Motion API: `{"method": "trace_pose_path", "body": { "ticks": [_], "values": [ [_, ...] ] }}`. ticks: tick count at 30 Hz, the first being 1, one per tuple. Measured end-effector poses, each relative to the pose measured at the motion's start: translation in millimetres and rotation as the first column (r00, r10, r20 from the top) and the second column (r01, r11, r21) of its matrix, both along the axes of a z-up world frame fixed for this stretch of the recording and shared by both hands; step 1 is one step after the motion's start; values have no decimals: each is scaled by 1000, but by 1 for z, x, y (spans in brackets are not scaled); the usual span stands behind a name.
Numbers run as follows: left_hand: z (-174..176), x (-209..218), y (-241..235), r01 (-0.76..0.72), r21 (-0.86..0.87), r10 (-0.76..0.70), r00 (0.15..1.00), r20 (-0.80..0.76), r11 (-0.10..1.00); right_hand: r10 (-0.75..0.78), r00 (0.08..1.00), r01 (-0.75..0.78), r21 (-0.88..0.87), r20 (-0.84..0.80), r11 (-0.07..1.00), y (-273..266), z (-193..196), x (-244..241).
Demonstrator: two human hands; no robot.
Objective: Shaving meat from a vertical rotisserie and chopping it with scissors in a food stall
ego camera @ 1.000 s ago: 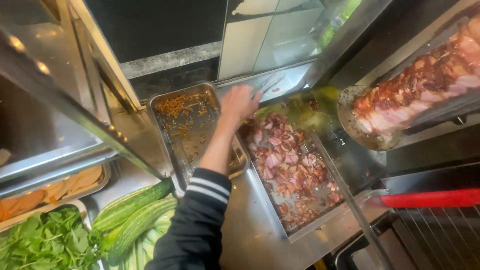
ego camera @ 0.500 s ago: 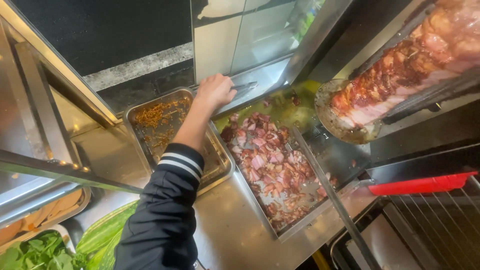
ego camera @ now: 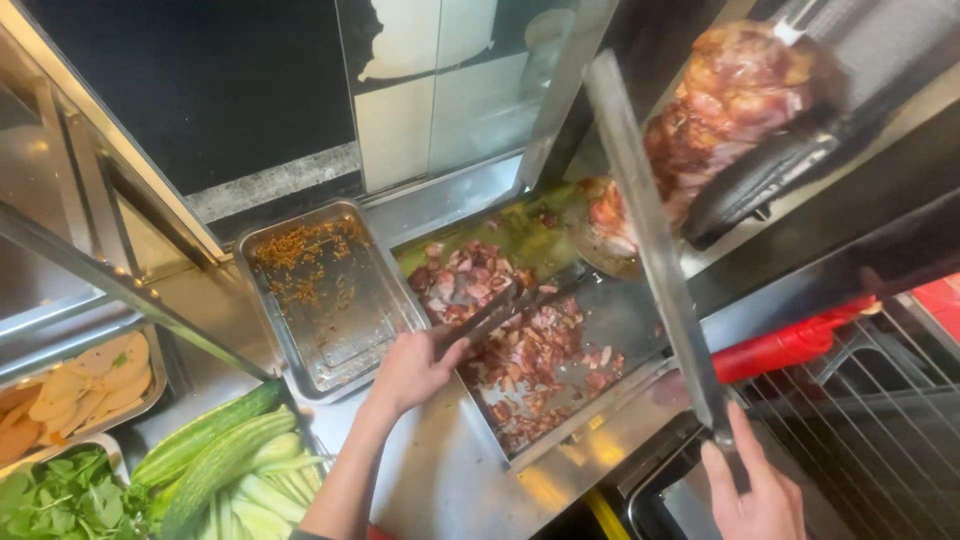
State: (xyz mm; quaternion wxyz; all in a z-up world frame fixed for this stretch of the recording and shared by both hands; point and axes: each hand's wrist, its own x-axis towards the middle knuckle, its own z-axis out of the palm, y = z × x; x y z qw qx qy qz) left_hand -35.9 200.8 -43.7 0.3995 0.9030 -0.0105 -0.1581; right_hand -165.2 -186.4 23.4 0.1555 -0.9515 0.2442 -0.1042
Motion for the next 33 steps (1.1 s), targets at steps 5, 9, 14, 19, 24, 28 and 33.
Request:
{"method": "trace_pose_path", "body": {
  "ticks": [5, 9, 14, 19, 24, 28, 33],
  "values": [
    [65, -5, -44, -121, -339, 179, 973, 146, 933, 344, 907, -330, -99, 244, 939, -19, 54, 58],
    [119, 10, -113, -221, -650, 383, 916, 117, 727, 386, 876, -407, 13, 289, 913, -16, 91, 86],
    [136, 34, -172, -215, -859, 437, 899, 12, 465, 553, 743, -538, -155, 377, 828, -22, 104, 110],
    [130, 51, -179, -225, -854, 525, 849, 64, 468, 576, 735, -565, -145, 357, 812, -15, 109, 113],
    [150, 60, -182, -142, -900, 456, 887, 68, 411, 421, 880, -411, -93, 219, 907, -18, 98, 101],
    [151, 62, -186, -160, -910, 430, 903, 21, 382, 590, 747, -591, -100, 306, 800, 27, 142, 153],
    [146, 74, -180, -154, -916, 421, 907, 18, 370, 644, 708, -632, -147, 292, 761, 32, 117, 136]
  ]
}}
